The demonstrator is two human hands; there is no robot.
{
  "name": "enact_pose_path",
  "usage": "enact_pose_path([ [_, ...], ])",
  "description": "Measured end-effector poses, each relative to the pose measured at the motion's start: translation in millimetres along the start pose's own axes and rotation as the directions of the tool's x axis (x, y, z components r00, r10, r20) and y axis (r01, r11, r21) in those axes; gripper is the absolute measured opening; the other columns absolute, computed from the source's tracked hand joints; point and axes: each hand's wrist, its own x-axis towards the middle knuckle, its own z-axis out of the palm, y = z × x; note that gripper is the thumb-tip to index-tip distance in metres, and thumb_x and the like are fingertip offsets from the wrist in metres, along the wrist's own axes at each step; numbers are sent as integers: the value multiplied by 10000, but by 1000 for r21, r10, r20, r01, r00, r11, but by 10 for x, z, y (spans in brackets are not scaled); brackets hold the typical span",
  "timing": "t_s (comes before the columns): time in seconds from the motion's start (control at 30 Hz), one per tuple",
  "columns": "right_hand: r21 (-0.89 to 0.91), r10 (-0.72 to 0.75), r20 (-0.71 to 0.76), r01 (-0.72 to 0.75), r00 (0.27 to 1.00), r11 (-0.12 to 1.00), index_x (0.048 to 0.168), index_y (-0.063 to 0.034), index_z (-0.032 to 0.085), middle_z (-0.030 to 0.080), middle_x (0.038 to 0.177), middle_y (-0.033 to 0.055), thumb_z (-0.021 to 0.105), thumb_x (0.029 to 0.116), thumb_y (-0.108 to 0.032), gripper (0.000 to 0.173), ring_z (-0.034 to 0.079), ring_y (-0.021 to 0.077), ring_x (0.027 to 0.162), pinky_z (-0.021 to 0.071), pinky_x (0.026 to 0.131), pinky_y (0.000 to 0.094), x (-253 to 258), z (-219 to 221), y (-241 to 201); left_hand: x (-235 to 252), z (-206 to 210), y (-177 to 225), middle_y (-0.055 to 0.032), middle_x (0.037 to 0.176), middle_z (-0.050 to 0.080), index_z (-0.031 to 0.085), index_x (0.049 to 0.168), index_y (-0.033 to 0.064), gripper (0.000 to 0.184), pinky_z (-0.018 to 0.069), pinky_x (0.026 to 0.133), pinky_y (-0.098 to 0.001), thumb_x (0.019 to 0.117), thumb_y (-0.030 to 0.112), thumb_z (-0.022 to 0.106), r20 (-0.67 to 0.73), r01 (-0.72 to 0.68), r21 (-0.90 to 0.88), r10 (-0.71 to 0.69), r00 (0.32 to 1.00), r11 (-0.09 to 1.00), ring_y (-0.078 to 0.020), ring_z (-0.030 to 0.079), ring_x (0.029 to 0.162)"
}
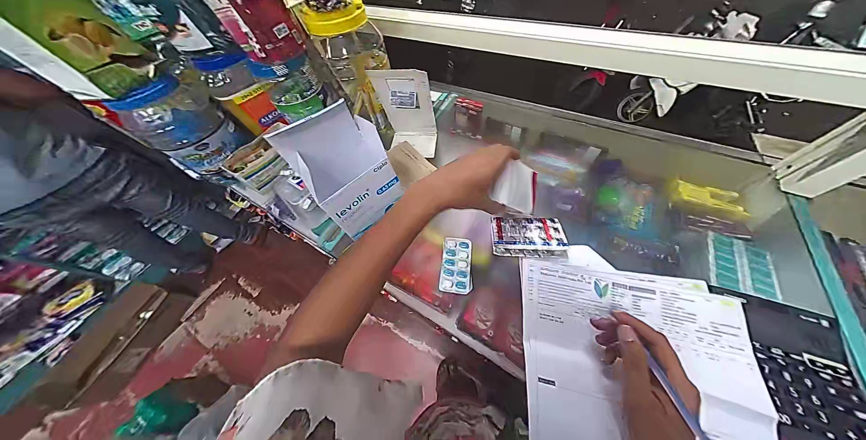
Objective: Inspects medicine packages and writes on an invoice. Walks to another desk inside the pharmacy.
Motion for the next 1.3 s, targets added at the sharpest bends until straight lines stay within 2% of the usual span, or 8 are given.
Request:
enact_pose_path([
  [0.13,67,-134,34,131,990,989,1355,-82,555,699,1303,-77,440,1099,-228,316,664,45,1174,575,952,264,148,-145,-256,-419,-51,985,-198,1322,637,581,1358,-21,683,482,1081,-427,739,46,863,-29,-255,135,261,965,957,-325,593,1283],
  [0.23,168,-153,342,100,927,981,1565,-121,366,495,1561,-25,698,942,-452,779,466,114,1432,446,1159,333,269,-330,-353,-649,210,1283,-174,1359,636,586,1356,2,521,435,1143,-388,854,-44,720,86,-494,-104,503,860,863,-310,569,1335],
  [0.4,291,-48,674,-205,738,934,1491,-116,496,725,1220,-54,822,840,-264,743,683,55,1119,577,965,253,237,-371,-345,-606,394,1143,-194,1485,537,508,1458,-36,829,350,1199,-368,707,-66,856,334,-289,-621,579,744,729,-274,484,1420],
  [0.57,374,-76,538,-157,840,914,1420,-215,576,666,1333,-62,825,826,-131,650,632,94,1228,546,1035,283,81,-363,-316,-671,466,879,-190,1415,607,616,1377,-8,467,516,1051,-364,916,15,682,205,-271,-729,577,791,629,-266,588,1325],
  [0.83,268,-105,374,1,922,963,1380,-246,609,647,1387,-43,800,855,-106,576,630,119,1250,527,1063,281,47,-401,-226,-755,869,871,-206,1227,714,716,1112,-88,268,423,1168,-361,1058,46,490,-185,-490,-586,483,856,645,-283,602,1316],
  [1.03,213,-122,319,54,940,975,1355,-236,630,632,1423,-7,789,885,-171,500,606,137,1296,521,1059,274,-2,-408,-72,-798,1334,945,-180,1173,713,616,1108,-4,179,507,1047,-288,1075,58,452,-472,-523,-63,437,766,850,-209,673,1192],
  [1.2,80,-115,353,93,928,992,1340,-143,641,680,1356,47,739,930,-351,470,616,162,1296,516,1094,327,93,-490,-203,-806,1544,1110,-155,1103,724,614,1084,13,190,520,1018,-278,1078,67,431,-561,-413,-102,291,775,905,-196,697,1115],
  [1.3,-79,-164,430,218,888,973,1201,-122,717,755,1134,-3,716,941,-322,328,667,-1,1104,533,970,176,228,-526,-341,-784,1524,1185,-150,1098,716,609,1055,21,180,513,1028,-271,1063,30,430,-556,-426,-184,264,788,886,-189,689,1117],
])
